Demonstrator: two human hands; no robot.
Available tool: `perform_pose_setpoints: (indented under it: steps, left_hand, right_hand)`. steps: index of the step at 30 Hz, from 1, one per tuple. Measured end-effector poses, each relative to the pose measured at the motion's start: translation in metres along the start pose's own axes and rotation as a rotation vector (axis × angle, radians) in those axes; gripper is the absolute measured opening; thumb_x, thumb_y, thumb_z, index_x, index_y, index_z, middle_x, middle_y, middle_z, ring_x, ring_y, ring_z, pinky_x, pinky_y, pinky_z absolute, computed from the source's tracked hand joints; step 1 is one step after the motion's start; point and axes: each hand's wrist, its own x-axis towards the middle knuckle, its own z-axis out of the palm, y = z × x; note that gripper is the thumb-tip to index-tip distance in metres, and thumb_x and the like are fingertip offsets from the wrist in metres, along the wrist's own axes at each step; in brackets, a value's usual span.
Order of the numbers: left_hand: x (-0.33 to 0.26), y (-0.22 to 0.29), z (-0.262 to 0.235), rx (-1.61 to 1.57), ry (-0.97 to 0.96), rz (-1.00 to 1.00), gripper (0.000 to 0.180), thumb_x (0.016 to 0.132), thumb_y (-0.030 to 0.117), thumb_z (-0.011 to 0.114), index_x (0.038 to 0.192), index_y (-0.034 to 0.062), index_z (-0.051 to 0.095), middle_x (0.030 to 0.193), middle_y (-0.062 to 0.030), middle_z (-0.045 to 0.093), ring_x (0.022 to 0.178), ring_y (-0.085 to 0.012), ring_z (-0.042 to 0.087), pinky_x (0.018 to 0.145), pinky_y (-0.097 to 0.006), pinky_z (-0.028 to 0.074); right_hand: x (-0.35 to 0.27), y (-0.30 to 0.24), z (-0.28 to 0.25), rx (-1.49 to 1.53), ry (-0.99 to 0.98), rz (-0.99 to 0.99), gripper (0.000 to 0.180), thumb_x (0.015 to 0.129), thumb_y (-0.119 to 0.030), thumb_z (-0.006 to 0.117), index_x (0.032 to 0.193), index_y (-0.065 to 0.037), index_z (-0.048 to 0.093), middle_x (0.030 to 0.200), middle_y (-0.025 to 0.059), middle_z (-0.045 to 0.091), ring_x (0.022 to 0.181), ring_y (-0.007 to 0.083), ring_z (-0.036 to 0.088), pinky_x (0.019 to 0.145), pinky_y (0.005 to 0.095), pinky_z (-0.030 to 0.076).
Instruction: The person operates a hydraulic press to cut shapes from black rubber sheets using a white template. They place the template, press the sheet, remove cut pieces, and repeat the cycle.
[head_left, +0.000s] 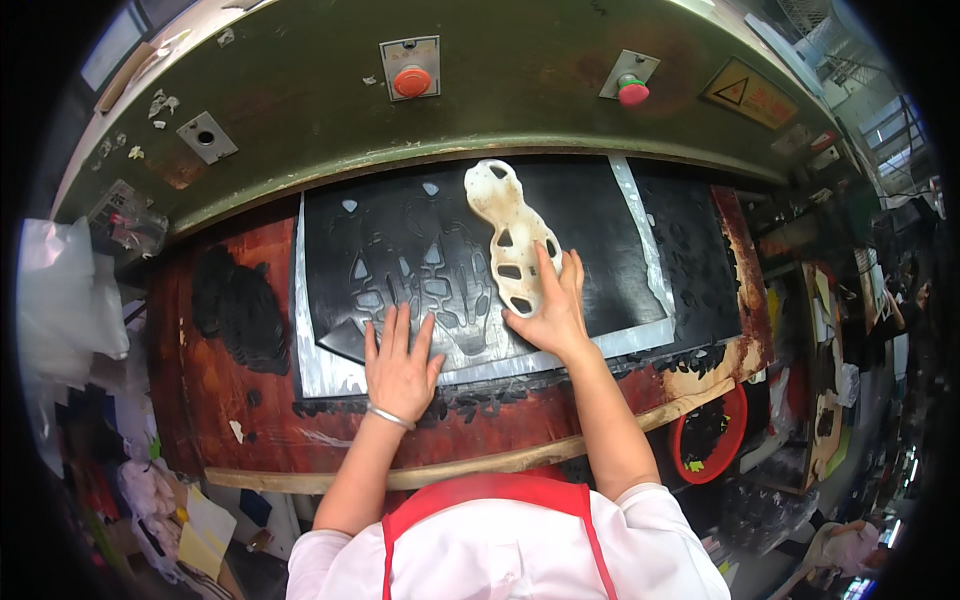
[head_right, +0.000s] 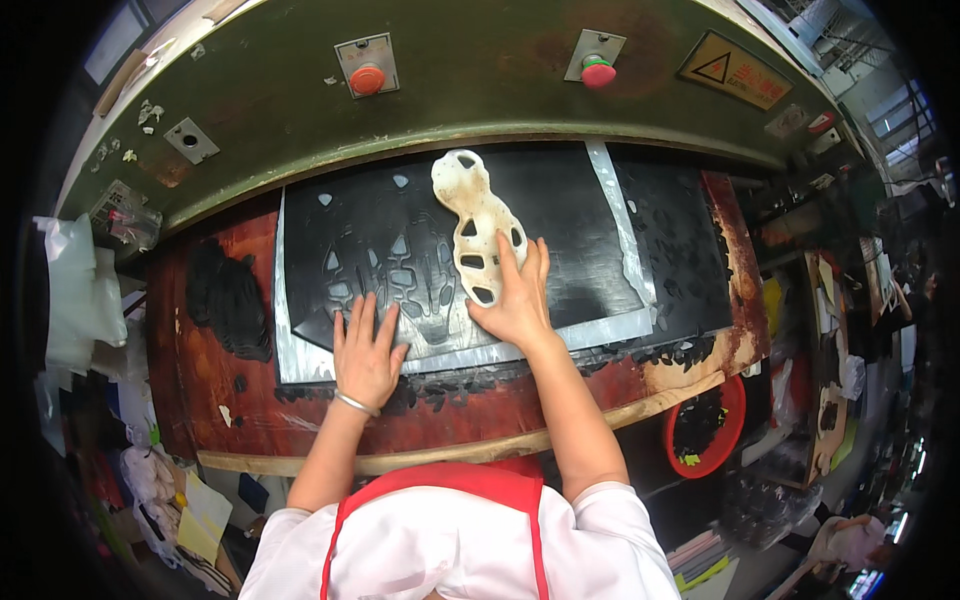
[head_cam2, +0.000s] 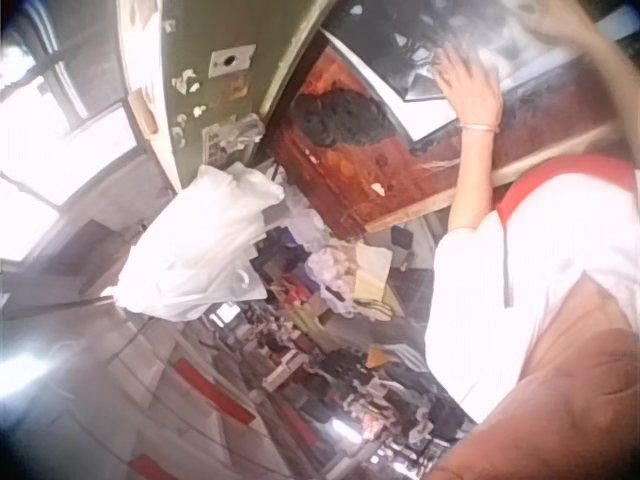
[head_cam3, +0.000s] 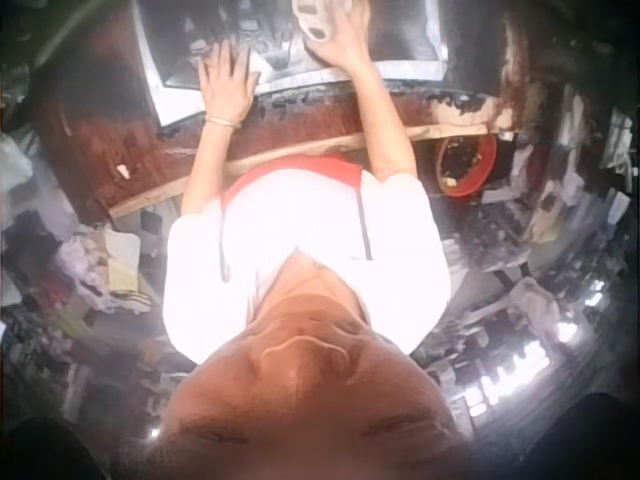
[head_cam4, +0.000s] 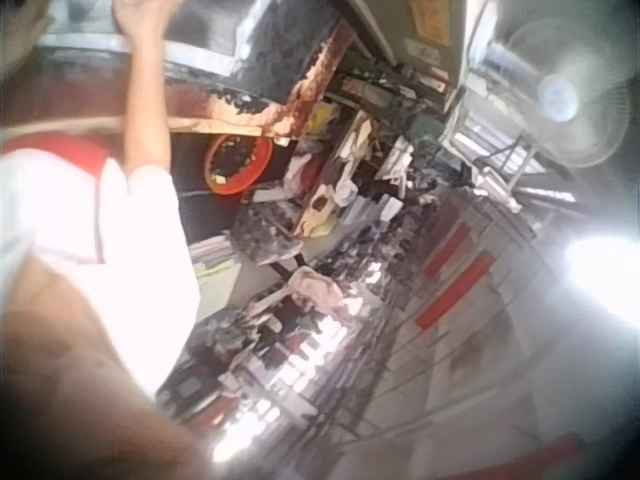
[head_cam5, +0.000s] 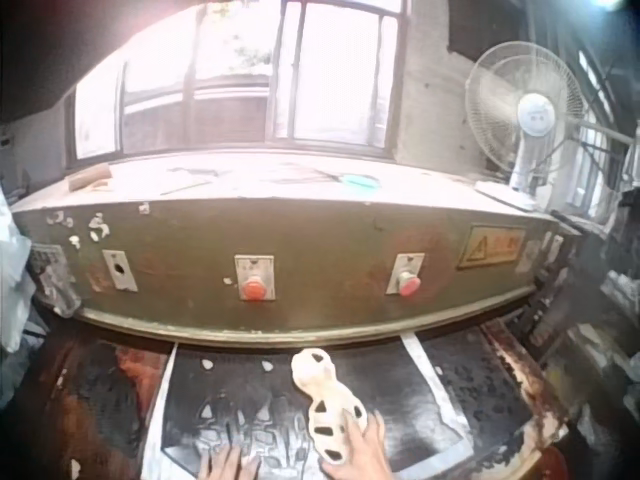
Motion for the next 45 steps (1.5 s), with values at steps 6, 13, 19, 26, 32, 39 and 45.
perform_pose_setpoints:
  steps: [6, 13, 19, 26, 32, 39, 45]
  left_hand:
    - [-0.027, -0.007, -0.001, -0.004, -0.027, 0.038, 0.061, 0.080, 0.029, 0.067, 0.136, 0.0107, 0.049, 0.146, -0.0208, 0.036, 0.138, -0.0344, 0.030, 0.112, -0.055, 0.020]
    - [-0.043, -0.015, -0.008, 0.019, -0.075, 0.043, 0.063, 0.078, 0.030, 0.068, 0.136, 0.0120, 0.050, 0.146, -0.0230, 0.035, 0.137, -0.0358, 0.032, 0.111, -0.057, 0.019]
    - [-0.044, -0.015, -0.005, 0.002, -0.074, 0.054, 0.062, 0.078, 0.028, 0.067, 0.135, 0.0093, 0.049, 0.146, -0.0249, 0.034, 0.137, -0.0385, 0.031, 0.110, -0.059, 0.019]
    - [-0.033, -0.012, -0.008, -0.042, -0.029, 0.048, 0.061, 0.078, 0.027, 0.068, 0.134, 0.0097, 0.051, 0.143, -0.0241, 0.037, 0.136, -0.0391, 0.032, 0.110, -0.058, 0.021]
    - [-0.015, -0.015, -0.006, -0.062, -0.013, 0.042, 0.057, 0.078, 0.026, 0.069, 0.130, 0.0085, 0.054, 0.143, -0.0227, 0.037, 0.134, -0.0386, 0.034, 0.110, -0.057, 0.022]
    - [0.012, -0.011, -0.002, -0.104, 0.104, 0.012, 0.050, 0.078, 0.024, 0.068, 0.124, 0.0075, 0.058, 0.138, -0.0219, 0.045, 0.131, -0.0383, 0.039, 0.109, -0.054, 0.025]
    - [0.046, -0.031, 0.001, -0.161, 0.244, 0.024, 0.039, 0.080, 0.013, 0.065, 0.118, 0.0055, 0.060, 0.129, -0.0188, 0.051, 0.125, -0.0375, 0.044, 0.108, -0.053, 0.029]
  right_hand:
    - [0.006, 0.002, -0.035, 0.784, -0.033, 0.281, 0.089, 0.061, -0.007, 0.082, 0.138, -0.008, 0.037, 0.122, 0.0240, 0.053, 0.110, 0.0301, 0.056, 0.093, 0.0401, 0.047]
    - [-0.024, 0.017, -0.087, 1.180, 0.170, 0.436, 0.075, 0.069, 0.008, 0.074, 0.132, -0.004, 0.035, 0.116, 0.0196, 0.059, 0.096, 0.0198, 0.062, 0.078, 0.0271, 0.051]
    - [-0.042, 0.024, -0.105, 0.789, 0.316, 0.263, 0.070, 0.064, 0.010, 0.075, 0.123, -0.004, 0.039, 0.118, 0.0162, 0.055, 0.105, 0.0220, 0.058, 0.087, 0.0314, 0.049]
    - [-0.023, 0.029, -0.044, 0.010, 0.230, 0.086, 0.084, 0.056, -0.005, 0.081, 0.130, -0.004, 0.042, 0.130, 0.0242, 0.046, 0.121, 0.0395, 0.045, 0.103, 0.0423, 0.039]
    - [-0.006, 0.050, -0.038, 0.166, 0.168, 0.088, 0.094, 0.057, -0.009, 0.081, 0.139, -0.004, 0.036, 0.134, 0.0313, 0.039, 0.125, 0.0470, 0.039, 0.105, 0.0472, 0.036]
    - [0.018, 0.067, -0.027, 0.087, 0.203, 0.047, 0.096, 0.056, -0.012, 0.082, 0.139, -0.001, 0.035, 0.137, 0.0310, 0.035, 0.126, 0.0472, 0.037, 0.105, 0.0480, 0.035]
    - [0.066, 0.074, -0.027, 0.191, 0.228, 0.148, 0.088, 0.074, -0.028, 0.077, 0.140, 0.004, 0.029, 0.139, 0.0328, 0.032, 0.128, 0.0462, 0.035, 0.107, 0.0476, 0.031]
